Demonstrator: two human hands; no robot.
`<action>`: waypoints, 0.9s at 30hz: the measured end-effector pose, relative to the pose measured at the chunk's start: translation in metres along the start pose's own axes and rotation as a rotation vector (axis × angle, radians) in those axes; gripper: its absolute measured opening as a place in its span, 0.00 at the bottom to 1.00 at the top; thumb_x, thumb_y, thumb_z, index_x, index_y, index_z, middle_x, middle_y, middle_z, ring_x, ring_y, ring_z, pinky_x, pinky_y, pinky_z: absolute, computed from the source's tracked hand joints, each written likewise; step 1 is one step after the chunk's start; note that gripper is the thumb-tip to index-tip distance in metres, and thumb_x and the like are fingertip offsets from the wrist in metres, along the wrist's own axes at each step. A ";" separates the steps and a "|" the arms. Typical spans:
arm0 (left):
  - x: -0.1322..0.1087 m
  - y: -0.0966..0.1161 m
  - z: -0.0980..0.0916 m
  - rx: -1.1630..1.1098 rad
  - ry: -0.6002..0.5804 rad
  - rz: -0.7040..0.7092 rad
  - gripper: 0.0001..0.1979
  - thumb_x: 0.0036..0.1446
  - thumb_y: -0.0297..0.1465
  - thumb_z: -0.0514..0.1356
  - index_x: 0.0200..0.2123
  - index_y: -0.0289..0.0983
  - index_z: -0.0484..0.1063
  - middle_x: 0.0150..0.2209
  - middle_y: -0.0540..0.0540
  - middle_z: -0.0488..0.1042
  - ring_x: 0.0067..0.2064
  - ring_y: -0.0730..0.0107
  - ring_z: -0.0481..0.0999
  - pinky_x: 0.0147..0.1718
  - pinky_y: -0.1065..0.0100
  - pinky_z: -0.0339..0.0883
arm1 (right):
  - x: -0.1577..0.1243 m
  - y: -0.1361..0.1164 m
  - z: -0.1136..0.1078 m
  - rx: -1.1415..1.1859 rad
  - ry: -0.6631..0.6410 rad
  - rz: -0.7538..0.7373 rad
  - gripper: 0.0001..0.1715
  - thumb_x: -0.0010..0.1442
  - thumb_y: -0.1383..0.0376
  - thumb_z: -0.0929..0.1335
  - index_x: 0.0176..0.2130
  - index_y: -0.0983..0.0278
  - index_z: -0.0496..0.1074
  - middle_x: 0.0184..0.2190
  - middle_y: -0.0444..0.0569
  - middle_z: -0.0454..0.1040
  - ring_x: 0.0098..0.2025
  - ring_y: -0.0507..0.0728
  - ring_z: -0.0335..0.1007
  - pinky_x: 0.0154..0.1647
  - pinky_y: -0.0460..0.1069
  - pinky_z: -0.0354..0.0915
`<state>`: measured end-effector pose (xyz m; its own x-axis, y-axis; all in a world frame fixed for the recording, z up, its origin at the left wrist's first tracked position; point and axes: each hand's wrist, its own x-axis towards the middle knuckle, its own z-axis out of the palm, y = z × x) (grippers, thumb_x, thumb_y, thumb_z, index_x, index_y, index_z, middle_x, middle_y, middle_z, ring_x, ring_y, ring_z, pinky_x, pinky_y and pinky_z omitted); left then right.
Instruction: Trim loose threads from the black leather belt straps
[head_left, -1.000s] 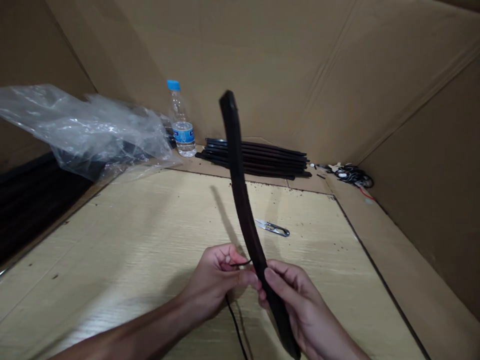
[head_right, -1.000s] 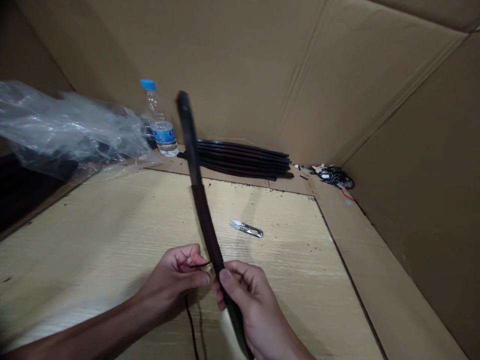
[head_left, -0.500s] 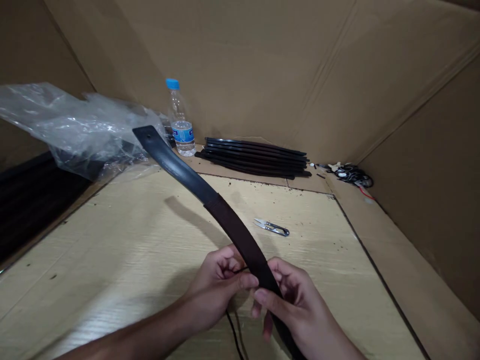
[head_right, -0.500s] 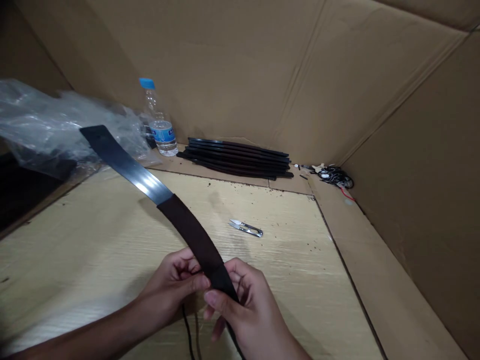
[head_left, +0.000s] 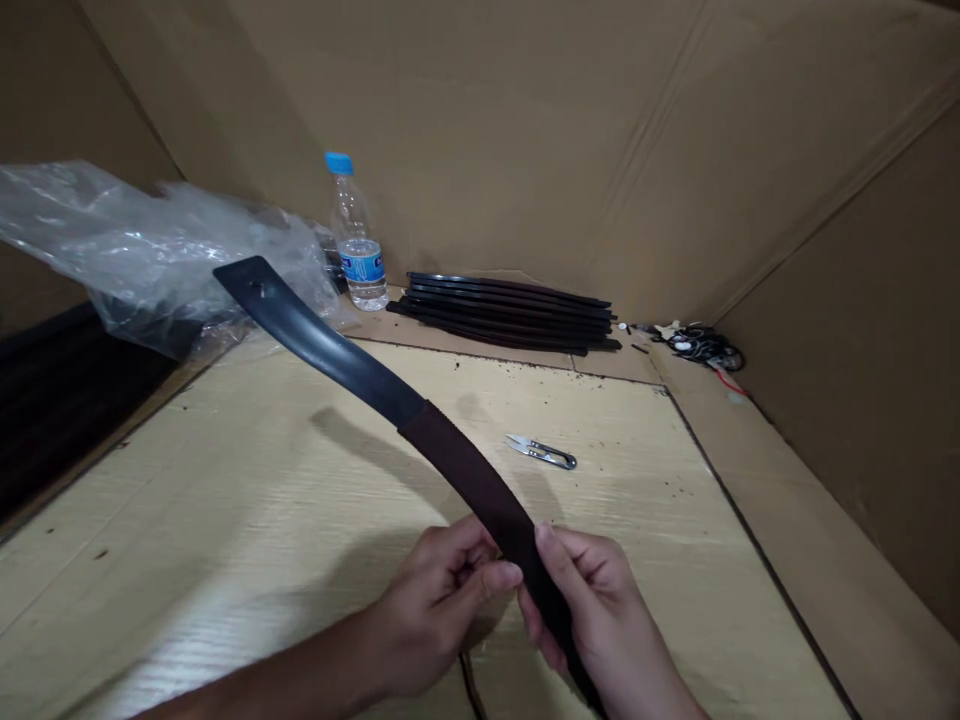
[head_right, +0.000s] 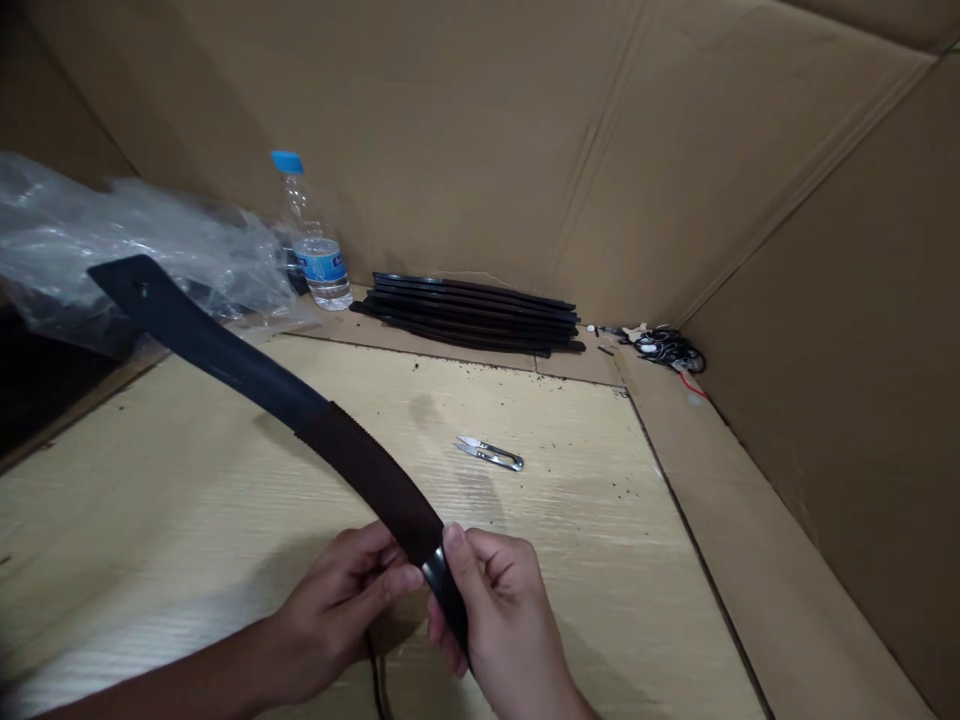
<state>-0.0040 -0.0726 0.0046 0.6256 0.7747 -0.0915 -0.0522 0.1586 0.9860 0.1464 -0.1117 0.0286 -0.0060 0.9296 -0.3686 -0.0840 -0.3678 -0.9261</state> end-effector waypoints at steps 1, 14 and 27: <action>0.000 0.000 0.000 -0.002 -0.005 -0.008 0.12 0.60 0.39 0.57 0.36 0.35 0.72 0.27 0.45 0.75 0.29 0.66 0.73 0.31 0.68 0.65 | 0.000 -0.001 0.000 0.012 0.003 -0.005 0.31 0.57 0.43 0.64 0.20 0.65 0.65 0.13 0.42 0.64 0.13 0.46 0.53 0.13 0.42 0.50; 0.014 -0.002 -0.002 -0.250 0.152 -0.025 0.15 0.57 0.41 0.61 0.28 0.35 0.69 0.26 0.48 0.71 0.30 0.69 0.71 0.32 0.69 0.65 | 0.000 -0.007 -0.006 0.070 0.051 -0.015 0.27 0.46 0.49 0.75 0.37 0.67 0.79 0.25 0.50 0.75 0.28 0.53 0.66 0.31 0.47 0.63; 0.014 0.001 0.002 -0.263 0.115 -0.014 0.11 0.54 0.37 0.62 0.26 0.36 0.70 0.24 0.48 0.73 0.29 0.67 0.73 0.31 0.67 0.67 | 0.001 0.000 -0.003 0.071 0.044 -0.012 0.27 0.51 0.44 0.71 0.22 0.65 0.73 0.20 0.45 0.67 0.24 0.51 0.58 0.27 0.46 0.55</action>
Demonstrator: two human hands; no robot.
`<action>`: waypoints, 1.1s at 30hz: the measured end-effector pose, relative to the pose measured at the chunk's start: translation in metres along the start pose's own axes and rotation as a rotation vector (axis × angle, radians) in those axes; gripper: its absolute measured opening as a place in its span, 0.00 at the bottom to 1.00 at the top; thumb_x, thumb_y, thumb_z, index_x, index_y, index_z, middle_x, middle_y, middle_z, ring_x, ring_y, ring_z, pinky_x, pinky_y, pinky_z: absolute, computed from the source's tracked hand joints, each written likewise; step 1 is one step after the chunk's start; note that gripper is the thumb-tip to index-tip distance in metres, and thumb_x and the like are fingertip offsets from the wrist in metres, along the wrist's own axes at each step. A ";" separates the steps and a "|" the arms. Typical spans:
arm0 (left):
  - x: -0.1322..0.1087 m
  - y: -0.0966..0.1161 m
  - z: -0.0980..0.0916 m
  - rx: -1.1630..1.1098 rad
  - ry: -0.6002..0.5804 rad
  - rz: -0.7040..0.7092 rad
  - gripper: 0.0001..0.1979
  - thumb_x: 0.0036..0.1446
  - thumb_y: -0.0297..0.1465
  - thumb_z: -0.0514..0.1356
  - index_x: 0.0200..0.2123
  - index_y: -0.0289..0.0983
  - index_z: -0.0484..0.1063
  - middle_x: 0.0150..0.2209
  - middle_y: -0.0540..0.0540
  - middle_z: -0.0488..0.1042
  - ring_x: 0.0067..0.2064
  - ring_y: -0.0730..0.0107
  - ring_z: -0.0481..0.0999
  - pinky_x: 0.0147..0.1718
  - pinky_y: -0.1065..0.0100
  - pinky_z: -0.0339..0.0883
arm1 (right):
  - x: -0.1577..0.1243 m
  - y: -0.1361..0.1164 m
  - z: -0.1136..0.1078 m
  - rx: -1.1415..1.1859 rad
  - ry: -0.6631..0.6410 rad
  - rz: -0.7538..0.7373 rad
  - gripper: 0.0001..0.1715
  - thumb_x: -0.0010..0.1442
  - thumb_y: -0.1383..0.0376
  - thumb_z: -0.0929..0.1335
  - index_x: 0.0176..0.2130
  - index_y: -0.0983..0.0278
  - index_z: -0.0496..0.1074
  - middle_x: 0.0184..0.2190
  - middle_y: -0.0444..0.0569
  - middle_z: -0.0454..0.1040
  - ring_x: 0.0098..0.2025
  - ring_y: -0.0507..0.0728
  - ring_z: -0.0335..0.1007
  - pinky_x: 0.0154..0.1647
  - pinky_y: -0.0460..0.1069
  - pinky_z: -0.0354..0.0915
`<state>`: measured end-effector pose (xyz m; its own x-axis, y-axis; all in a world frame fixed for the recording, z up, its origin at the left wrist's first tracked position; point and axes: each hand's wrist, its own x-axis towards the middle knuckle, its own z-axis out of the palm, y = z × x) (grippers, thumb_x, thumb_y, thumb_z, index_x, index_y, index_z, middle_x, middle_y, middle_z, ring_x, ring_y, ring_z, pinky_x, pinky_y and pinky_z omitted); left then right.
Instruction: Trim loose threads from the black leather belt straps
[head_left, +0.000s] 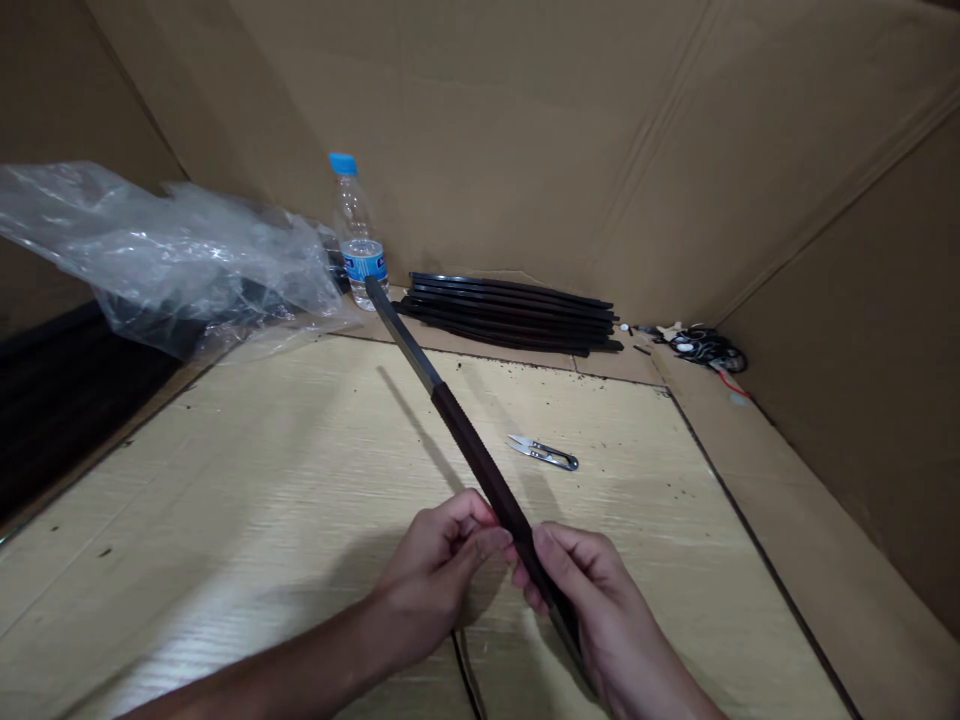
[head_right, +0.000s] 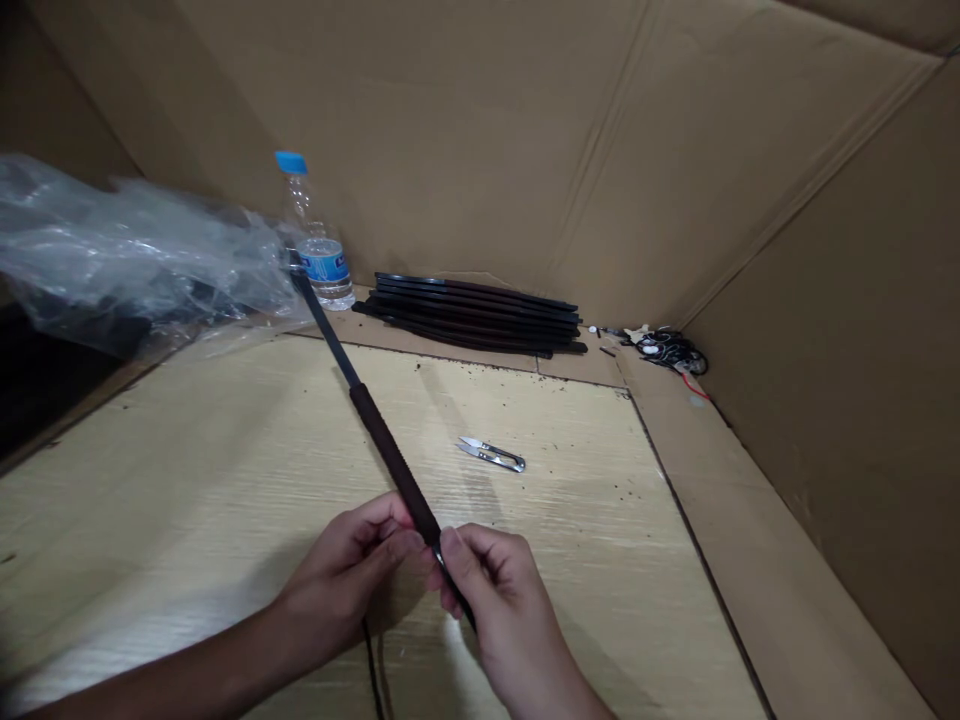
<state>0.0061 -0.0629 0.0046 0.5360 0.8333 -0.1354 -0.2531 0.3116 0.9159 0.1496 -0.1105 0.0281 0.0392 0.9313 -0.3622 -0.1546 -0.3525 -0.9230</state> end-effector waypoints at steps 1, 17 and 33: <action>-0.001 0.000 0.000 0.022 0.000 0.002 0.11 0.54 0.37 0.62 0.27 0.36 0.70 0.25 0.48 0.73 0.29 0.67 0.73 0.31 0.67 0.66 | 0.000 0.000 0.000 0.000 -0.001 0.003 0.27 0.51 0.44 0.71 0.22 0.65 0.73 0.20 0.45 0.66 0.24 0.51 0.57 0.27 0.46 0.55; -0.008 -0.002 -0.005 0.329 0.009 0.047 0.11 0.59 0.38 0.58 0.29 0.37 0.72 0.25 0.47 0.75 0.29 0.66 0.74 0.31 0.69 0.66 | -0.001 0.006 0.005 0.064 -0.052 0.058 0.30 0.55 0.42 0.66 0.21 0.65 0.68 0.19 0.43 0.63 0.23 0.51 0.55 0.26 0.46 0.52; -0.007 0.001 0.001 0.015 0.073 -0.041 0.21 0.46 0.43 0.68 0.23 0.36 0.62 0.21 0.55 0.61 0.24 0.79 0.60 0.23 0.76 0.54 | 0.004 0.001 -0.002 0.146 -0.112 0.091 0.22 0.50 0.50 0.74 0.32 0.67 0.72 0.21 0.40 0.64 0.20 0.46 0.57 0.20 0.41 0.62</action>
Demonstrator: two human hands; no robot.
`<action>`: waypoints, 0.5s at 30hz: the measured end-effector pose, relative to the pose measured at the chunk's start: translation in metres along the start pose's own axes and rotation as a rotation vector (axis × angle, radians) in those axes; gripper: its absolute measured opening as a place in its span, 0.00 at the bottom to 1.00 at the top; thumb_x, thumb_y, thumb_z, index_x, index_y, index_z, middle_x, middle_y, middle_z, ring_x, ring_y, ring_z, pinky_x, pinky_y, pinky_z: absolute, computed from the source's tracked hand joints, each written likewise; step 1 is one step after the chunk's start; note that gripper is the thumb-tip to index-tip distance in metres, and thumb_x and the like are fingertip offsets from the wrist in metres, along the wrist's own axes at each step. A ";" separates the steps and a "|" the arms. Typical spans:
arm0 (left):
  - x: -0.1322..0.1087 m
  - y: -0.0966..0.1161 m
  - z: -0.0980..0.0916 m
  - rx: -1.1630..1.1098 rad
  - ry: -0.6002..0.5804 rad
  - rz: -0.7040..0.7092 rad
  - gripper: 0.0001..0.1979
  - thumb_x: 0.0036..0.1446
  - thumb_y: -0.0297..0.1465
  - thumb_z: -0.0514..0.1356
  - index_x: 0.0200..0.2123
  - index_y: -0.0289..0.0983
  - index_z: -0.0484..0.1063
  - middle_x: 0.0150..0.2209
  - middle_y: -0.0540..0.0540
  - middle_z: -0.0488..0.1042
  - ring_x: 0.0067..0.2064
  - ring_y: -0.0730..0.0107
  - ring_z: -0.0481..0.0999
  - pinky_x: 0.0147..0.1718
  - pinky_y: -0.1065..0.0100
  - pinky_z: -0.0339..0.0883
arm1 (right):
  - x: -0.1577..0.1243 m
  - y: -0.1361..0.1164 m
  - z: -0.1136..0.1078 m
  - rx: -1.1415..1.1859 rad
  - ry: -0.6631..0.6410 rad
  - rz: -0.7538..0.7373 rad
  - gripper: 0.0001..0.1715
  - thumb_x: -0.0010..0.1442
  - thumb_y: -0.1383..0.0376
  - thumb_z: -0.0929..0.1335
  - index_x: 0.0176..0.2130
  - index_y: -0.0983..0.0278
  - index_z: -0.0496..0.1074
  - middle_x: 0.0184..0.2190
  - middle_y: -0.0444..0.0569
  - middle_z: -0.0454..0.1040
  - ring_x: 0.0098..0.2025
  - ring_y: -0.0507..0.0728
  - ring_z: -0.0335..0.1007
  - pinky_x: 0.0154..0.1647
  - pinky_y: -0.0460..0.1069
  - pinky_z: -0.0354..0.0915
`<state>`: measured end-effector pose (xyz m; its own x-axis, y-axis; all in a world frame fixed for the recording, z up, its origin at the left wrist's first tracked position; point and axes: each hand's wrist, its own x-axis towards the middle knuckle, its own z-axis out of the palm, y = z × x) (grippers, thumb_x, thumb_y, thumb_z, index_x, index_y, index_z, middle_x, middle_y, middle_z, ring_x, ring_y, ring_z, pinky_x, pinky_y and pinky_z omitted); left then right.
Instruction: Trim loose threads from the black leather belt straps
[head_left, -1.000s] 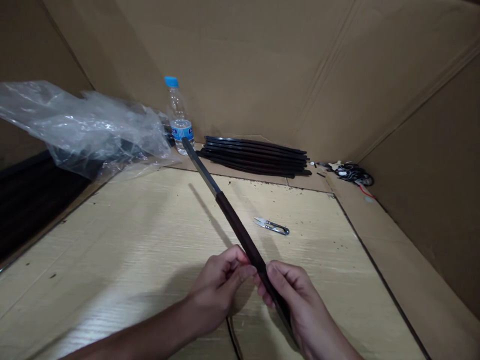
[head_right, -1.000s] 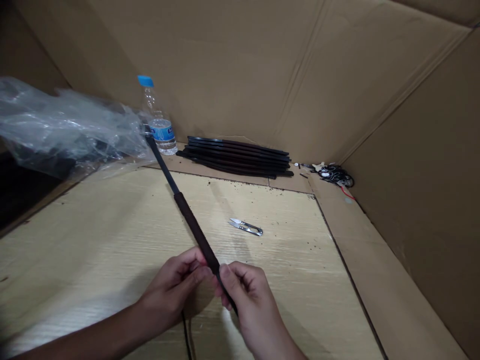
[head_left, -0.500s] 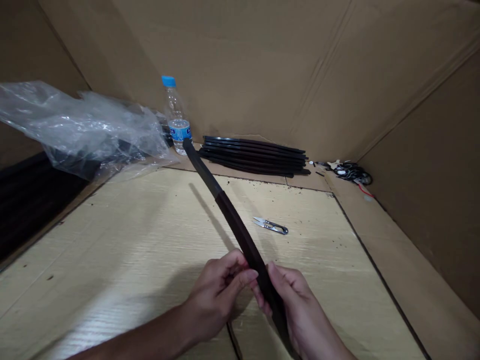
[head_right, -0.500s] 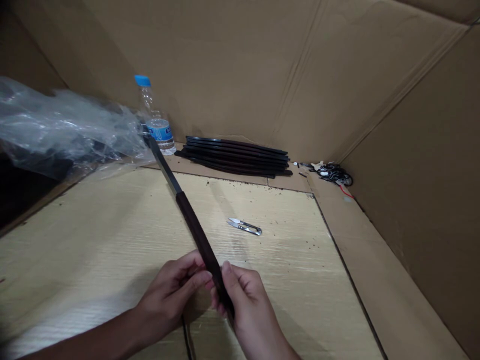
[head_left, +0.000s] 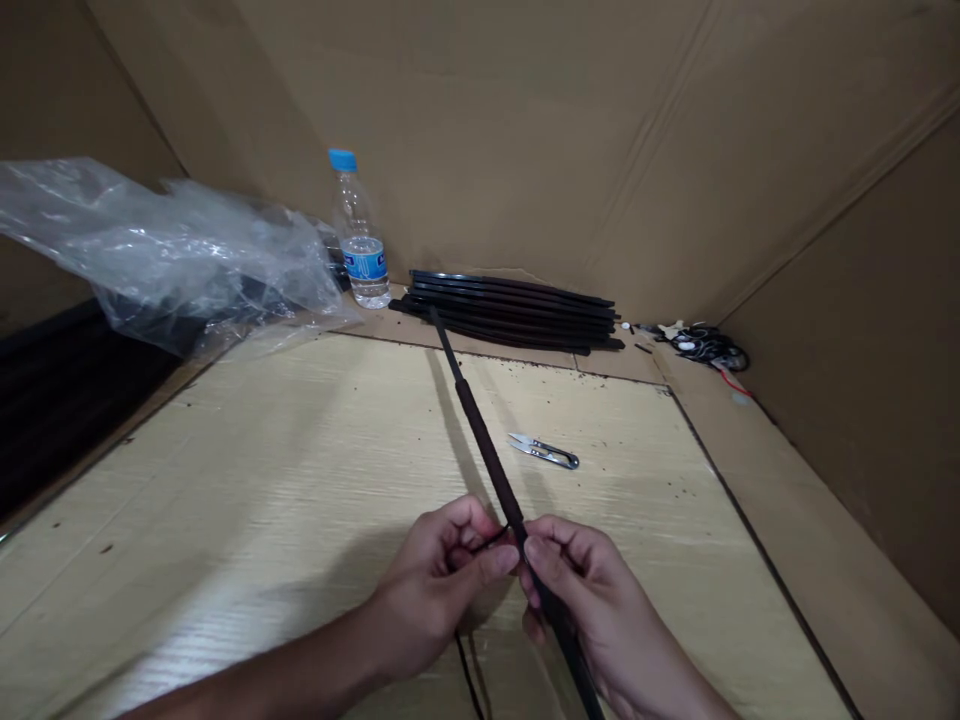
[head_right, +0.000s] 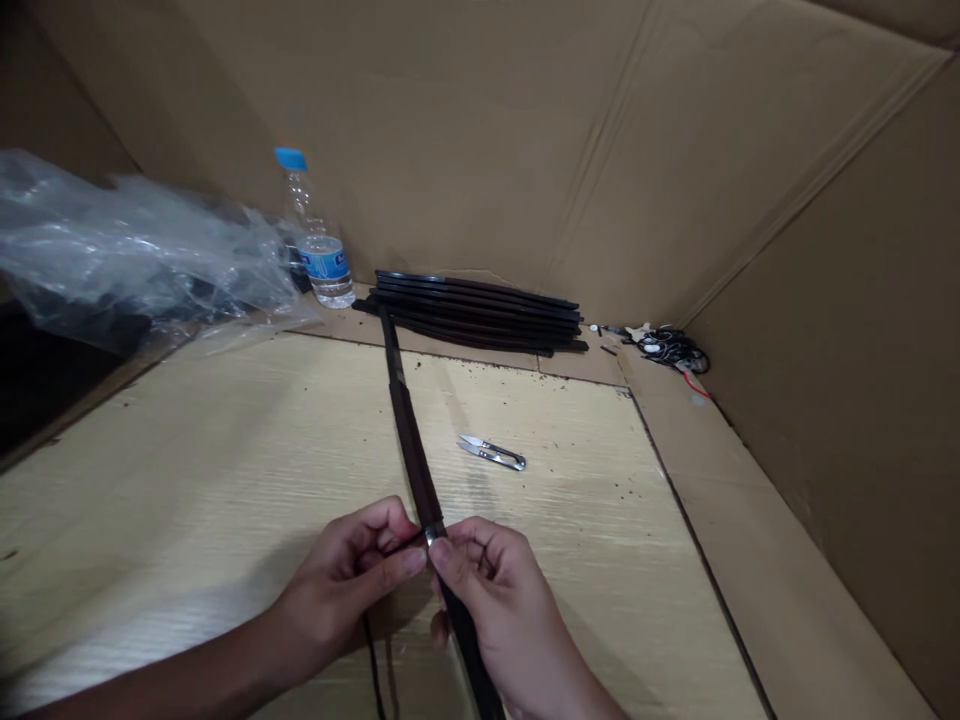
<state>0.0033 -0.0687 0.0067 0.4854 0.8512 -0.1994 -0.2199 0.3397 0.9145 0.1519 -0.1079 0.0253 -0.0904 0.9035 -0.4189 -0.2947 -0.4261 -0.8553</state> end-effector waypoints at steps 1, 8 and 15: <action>-0.001 0.001 0.001 -0.011 0.003 -0.007 0.21 0.45 0.43 0.69 0.22 0.35 0.62 0.21 0.55 0.61 0.24 0.79 0.59 0.23 0.77 0.53 | 0.001 0.001 -0.001 0.003 -0.012 0.003 0.22 0.50 0.51 0.74 0.31 0.67 0.71 0.20 0.39 0.64 0.19 0.46 0.55 0.17 0.41 0.62; -0.003 0.001 0.003 -0.099 -0.019 -0.066 0.18 0.47 0.40 0.68 0.25 0.36 0.63 0.22 0.51 0.69 0.24 0.75 0.67 0.25 0.73 0.60 | 0.004 0.005 -0.005 -0.018 -0.061 0.008 0.26 0.48 0.53 0.76 0.27 0.62 0.58 0.17 0.36 0.69 0.14 0.47 0.65 0.12 0.40 0.63; -0.001 0.000 0.002 -0.206 -0.116 -0.029 0.16 0.51 0.36 0.66 0.25 0.37 0.61 0.19 0.52 0.70 0.22 0.72 0.72 0.25 0.70 0.65 | -0.001 0.002 -0.003 -0.056 -0.053 -0.020 0.26 0.51 0.53 0.75 0.30 0.62 0.57 0.19 0.43 0.76 0.14 0.44 0.61 0.15 0.38 0.57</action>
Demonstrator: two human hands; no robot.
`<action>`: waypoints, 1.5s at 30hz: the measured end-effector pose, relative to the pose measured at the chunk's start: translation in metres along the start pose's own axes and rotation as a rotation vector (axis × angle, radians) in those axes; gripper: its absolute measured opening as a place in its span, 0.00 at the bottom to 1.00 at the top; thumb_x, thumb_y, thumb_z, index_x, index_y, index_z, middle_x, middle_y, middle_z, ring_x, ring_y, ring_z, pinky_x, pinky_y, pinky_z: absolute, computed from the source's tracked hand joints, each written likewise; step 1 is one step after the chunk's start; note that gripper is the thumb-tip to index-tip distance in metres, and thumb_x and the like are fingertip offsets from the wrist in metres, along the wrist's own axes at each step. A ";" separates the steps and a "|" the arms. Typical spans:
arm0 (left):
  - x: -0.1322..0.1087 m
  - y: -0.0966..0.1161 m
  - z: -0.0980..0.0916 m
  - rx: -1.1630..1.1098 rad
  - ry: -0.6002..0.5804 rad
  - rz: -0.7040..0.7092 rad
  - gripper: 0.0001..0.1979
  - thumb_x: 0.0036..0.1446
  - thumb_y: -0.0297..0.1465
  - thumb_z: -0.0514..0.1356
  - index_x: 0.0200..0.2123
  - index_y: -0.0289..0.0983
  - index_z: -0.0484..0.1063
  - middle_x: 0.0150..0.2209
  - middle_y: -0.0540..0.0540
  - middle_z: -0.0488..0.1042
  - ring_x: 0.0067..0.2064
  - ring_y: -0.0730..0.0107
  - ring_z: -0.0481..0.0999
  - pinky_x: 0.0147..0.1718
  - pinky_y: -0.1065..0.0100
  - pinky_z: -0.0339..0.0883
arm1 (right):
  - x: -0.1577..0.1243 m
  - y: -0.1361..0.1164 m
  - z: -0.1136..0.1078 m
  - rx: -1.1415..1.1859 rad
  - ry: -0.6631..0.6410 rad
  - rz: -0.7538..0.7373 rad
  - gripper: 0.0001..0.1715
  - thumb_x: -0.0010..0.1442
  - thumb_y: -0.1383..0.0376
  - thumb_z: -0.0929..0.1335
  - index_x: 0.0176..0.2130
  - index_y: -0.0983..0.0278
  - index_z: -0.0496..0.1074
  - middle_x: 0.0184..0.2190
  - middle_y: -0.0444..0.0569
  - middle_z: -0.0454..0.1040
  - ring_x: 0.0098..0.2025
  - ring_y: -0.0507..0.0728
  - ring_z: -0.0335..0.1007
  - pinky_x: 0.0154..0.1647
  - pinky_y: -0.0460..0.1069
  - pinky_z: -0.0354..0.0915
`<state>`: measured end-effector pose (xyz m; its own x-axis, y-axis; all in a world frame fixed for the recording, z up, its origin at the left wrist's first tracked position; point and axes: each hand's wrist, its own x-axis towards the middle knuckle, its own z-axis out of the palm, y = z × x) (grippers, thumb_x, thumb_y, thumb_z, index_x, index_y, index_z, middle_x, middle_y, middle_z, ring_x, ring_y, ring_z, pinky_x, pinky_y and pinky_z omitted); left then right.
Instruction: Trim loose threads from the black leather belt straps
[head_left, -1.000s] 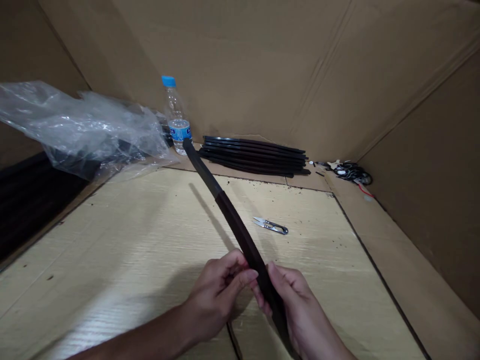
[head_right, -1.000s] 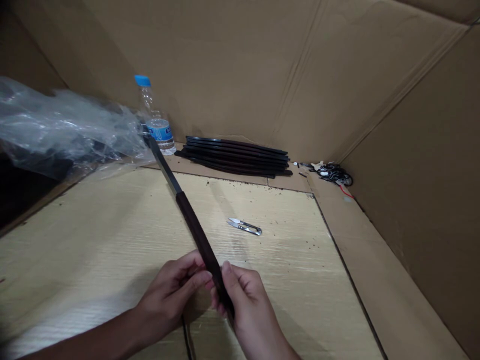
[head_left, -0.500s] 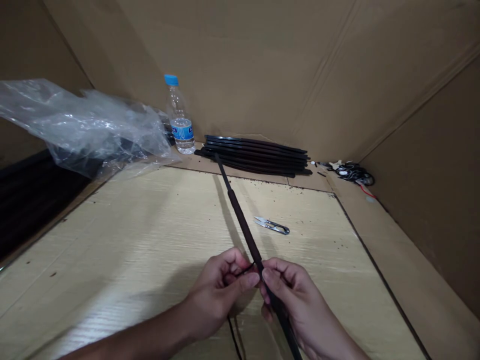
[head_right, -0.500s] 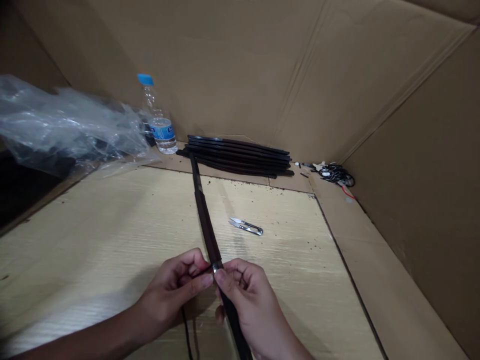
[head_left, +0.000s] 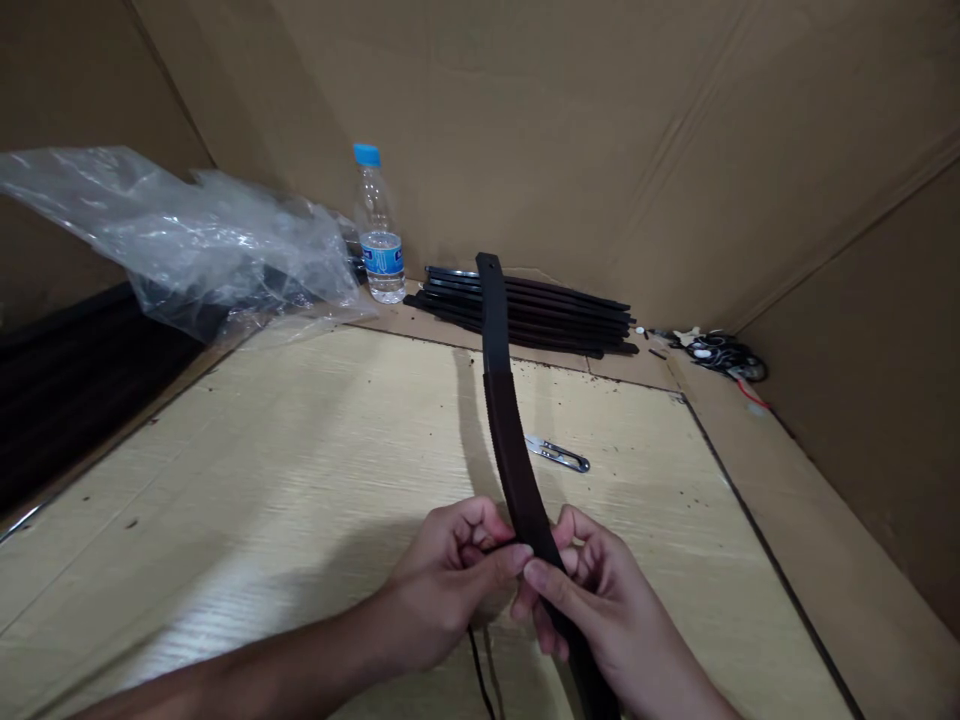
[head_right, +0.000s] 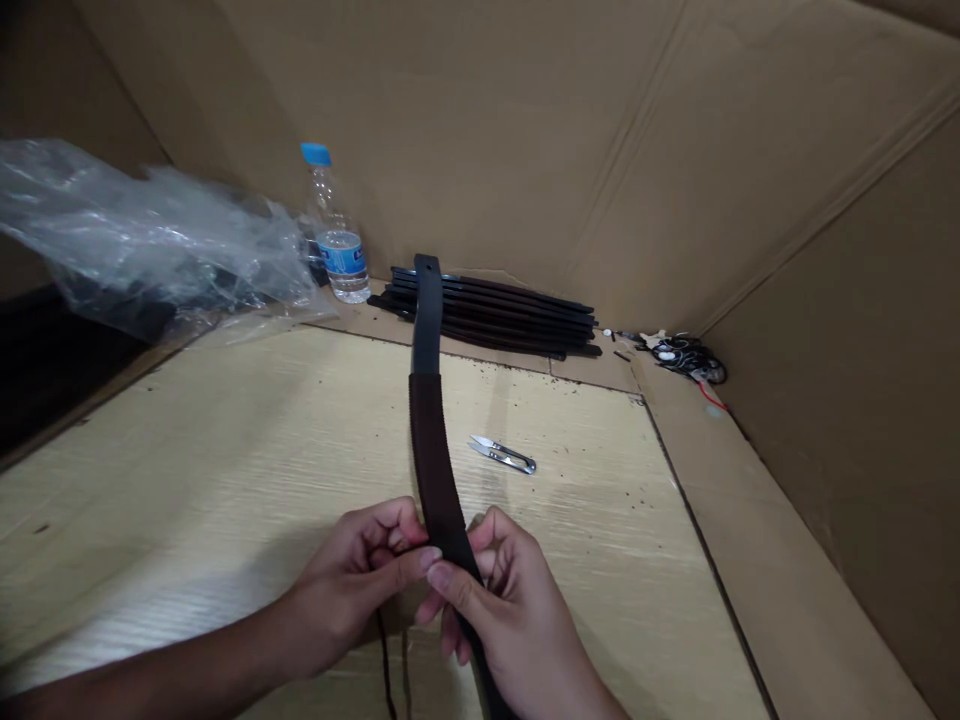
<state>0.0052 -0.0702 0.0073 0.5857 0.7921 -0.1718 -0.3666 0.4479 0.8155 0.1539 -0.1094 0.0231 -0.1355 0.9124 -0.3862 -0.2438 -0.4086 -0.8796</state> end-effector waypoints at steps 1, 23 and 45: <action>0.000 0.000 -0.001 0.010 0.009 0.000 0.16 0.52 0.36 0.66 0.25 0.37 0.61 0.19 0.52 0.70 0.22 0.72 0.72 0.24 0.70 0.64 | -0.001 -0.001 0.000 0.011 -0.005 -0.009 0.24 0.53 0.53 0.74 0.30 0.62 0.58 0.21 0.44 0.77 0.16 0.44 0.63 0.17 0.39 0.59; 0.003 0.002 0.005 -0.025 0.163 0.041 0.16 0.46 0.35 0.69 0.22 0.36 0.65 0.19 0.52 0.75 0.21 0.75 0.75 0.22 0.75 0.66 | 0.000 -0.002 -0.001 0.127 0.047 0.050 0.23 0.51 0.52 0.75 0.37 0.67 0.74 0.25 0.46 0.75 0.25 0.49 0.66 0.26 0.43 0.62; -0.006 0.003 0.015 0.114 0.160 0.087 0.18 0.48 0.38 0.67 0.21 0.37 0.61 0.19 0.51 0.74 0.20 0.75 0.74 0.18 0.78 0.61 | -0.002 -0.003 0.005 -0.143 0.129 0.031 0.36 0.54 0.39 0.65 0.16 0.67 0.67 0.13 0.43 0.62 0.17 0.48 0.54 0.22 0.46 0.50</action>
<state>0.0117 -0.0802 0.0190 0.4296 0.8857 -0.1761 -0.3210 0.3321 0.8869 0.1496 -0.1102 0.0276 -0.0147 0.8987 -0.4383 -0.1011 -0.4374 -0.8935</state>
